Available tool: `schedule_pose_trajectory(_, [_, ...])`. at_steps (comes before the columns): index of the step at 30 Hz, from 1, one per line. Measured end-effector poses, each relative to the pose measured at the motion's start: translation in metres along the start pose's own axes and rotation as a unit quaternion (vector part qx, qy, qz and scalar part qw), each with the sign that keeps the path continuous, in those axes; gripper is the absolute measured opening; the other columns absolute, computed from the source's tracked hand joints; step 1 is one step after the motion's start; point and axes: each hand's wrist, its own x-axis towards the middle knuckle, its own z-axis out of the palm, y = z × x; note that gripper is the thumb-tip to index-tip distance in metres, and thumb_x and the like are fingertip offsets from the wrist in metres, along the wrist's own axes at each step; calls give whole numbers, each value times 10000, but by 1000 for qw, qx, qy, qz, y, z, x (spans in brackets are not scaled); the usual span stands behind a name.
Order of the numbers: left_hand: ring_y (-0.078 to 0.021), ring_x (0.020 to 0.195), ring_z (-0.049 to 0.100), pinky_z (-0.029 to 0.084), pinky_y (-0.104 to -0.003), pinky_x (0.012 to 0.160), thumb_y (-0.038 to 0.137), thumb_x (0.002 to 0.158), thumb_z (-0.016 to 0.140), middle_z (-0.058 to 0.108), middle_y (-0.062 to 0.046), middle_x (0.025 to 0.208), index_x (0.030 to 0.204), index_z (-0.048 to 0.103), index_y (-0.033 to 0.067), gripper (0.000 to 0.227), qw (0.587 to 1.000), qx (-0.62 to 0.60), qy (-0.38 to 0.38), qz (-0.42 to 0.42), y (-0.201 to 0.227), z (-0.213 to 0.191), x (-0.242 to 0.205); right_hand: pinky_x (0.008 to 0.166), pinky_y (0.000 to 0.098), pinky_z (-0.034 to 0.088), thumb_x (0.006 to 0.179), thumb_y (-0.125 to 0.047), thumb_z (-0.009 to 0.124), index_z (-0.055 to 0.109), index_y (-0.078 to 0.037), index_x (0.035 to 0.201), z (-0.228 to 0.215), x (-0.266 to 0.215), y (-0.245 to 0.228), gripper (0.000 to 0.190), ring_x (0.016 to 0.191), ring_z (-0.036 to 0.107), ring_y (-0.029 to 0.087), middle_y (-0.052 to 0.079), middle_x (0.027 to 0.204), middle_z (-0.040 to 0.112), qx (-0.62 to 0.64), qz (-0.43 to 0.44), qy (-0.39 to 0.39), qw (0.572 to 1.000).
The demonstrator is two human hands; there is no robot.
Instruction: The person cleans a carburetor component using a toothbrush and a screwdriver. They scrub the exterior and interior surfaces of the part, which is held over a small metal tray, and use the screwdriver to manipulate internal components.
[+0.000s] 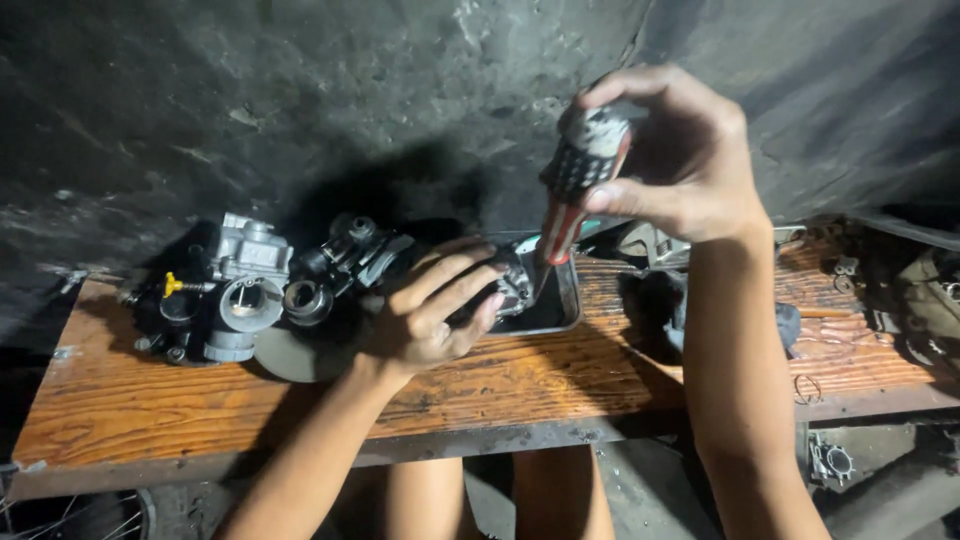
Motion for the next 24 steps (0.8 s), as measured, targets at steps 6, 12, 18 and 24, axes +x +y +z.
schedule_pose_trajectory(6, [-304, 1015, 744, 647, -361, 907, 14, 848, 748, 723, -207, 1159, 1083, 738, -55, 245, 999, -4, 26, -38, -9, 4, -8, 810, 250, 591, 790, 17, 898, 583, 29, 1314, 9, 0, -9, 611, 906, 653, 159, 128, 1217, 631, -64, 41, 39, 996])
schedule_pose_trajectory(12, [-274, 958, 749, 647, -320, 845, -8, 829, 756, 734, -191, 1145, 1060, 750, -44, 234, 998, 17, 39, -42, -5, 5, -4, 966, 321, 604, 803, -44, 881, 592, 10, 1304, 6, 3, -6, 581, 1005, 648, 199, 122, 1204, 634, -99, 39, 23, 994])
schedule_pose_trajectory(18, [-291, 996, 731, 619, -346, 891, -4, 840, 741, 726, -182, 1143, 1071, 739, -59, 238, 999, -3, 36, -40, -2, 1, -2, 896, 298, 627, 807, 18, 868, 573, 29, 1321, 9, 4, -3, 593, 935, 669, 186, 143, 1197, 647, -58, 42, 28, 997])
schedule_pose_trajectory(24, [-288, 984, 733, 629, -350, 893, -10, 836, 741, 732, -184, 1126, 1075, 740, -54, 243, 998, -14, 48, -24, -8, 4, -4, 891, 275, 611, 797, 25, 863, 582, 13, 1320, 10, 7, -2, 594, 953, 667, 171, 121, 1216, 640, -41, 59, 30, 997])
